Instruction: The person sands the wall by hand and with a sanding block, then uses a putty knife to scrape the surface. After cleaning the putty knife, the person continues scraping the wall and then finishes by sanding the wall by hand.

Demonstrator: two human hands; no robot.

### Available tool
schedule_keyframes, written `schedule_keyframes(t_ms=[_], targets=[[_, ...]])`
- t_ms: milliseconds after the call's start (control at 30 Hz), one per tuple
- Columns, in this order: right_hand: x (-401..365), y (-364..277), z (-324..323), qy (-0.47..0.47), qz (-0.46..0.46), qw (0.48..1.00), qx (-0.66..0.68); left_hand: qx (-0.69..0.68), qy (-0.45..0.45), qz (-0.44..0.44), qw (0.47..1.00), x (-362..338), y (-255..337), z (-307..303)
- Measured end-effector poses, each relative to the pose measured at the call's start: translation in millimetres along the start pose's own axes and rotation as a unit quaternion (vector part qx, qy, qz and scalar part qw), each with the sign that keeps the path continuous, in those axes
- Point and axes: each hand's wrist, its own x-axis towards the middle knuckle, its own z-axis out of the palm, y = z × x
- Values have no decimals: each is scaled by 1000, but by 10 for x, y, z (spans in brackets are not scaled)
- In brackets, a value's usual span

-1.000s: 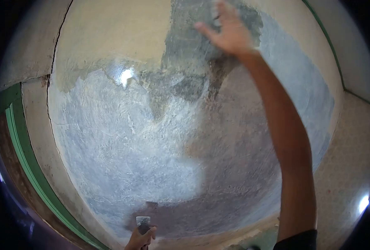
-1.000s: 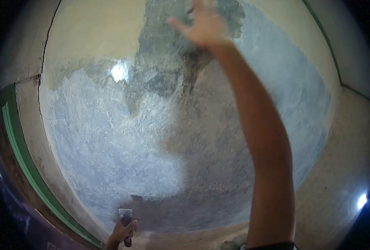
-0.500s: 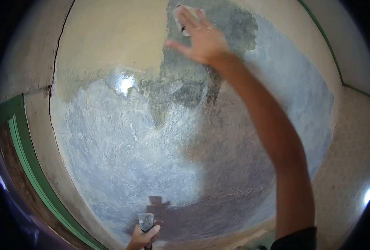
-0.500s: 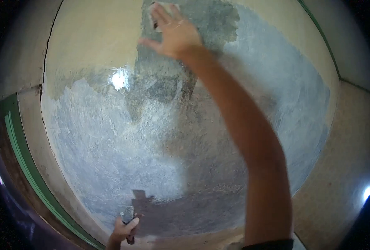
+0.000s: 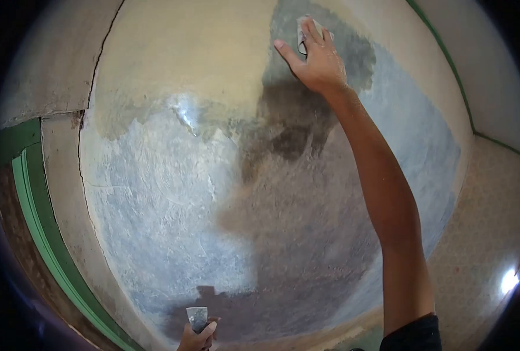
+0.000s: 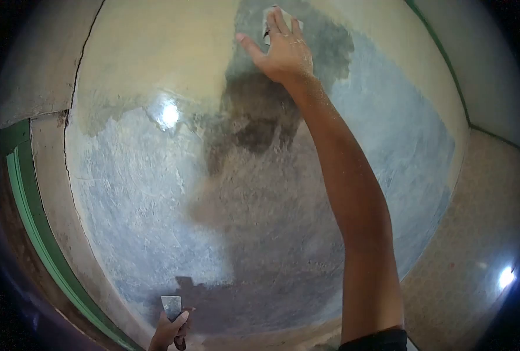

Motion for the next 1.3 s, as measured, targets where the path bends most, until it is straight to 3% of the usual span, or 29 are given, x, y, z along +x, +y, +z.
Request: schedule_keyframes(t_ms=[133, 233, 433, 500, 633, 733, 867, 1000, 1167, 1233, 1300], targets=[[-131, -91, 103, 5, 9, 1000, 3, -48, 10, -26, 998, -13, -121, -239], [-285, -27, 72, 3, -35, 999, 1, -57, 32, -29, 997, -113, -181, -424], [24, -357, -5, -49, 121, 991, -23, -60, 48, -60, 995, -271, -316, -735], [-256, -591, 14, -36, 50, 998, -9, -45, 40, -20, 998, -321, -152, -697], [-129, -714, -128, -58, 13, 998, -2, -30, 21, -8, 999, -362, -31, -803], [414, -710, -317, -148, 102, 984, 11, -40, 30, -17, 999, -341, -46, -953], [30, -891, -315, -146, 82, 985, -52, -62, 50, 19, 997, -387, -74, -1003], [32, -820, -431, -162, 79, 983, -31, -52, 58, -9, 997, -534, -40, -1097], [469, -710, -382, -169, 182, 968, -39, -65, 82, -25, 994, -573, -118, -1195], [390, -659, -286, -151, 173, 971, -67, -85, 73, -32, 993, -593, -179, -1259], [469, -279, -189, -132, 70, 986, -69, -40, 124, -41, 991, -512, -493, -1456]])
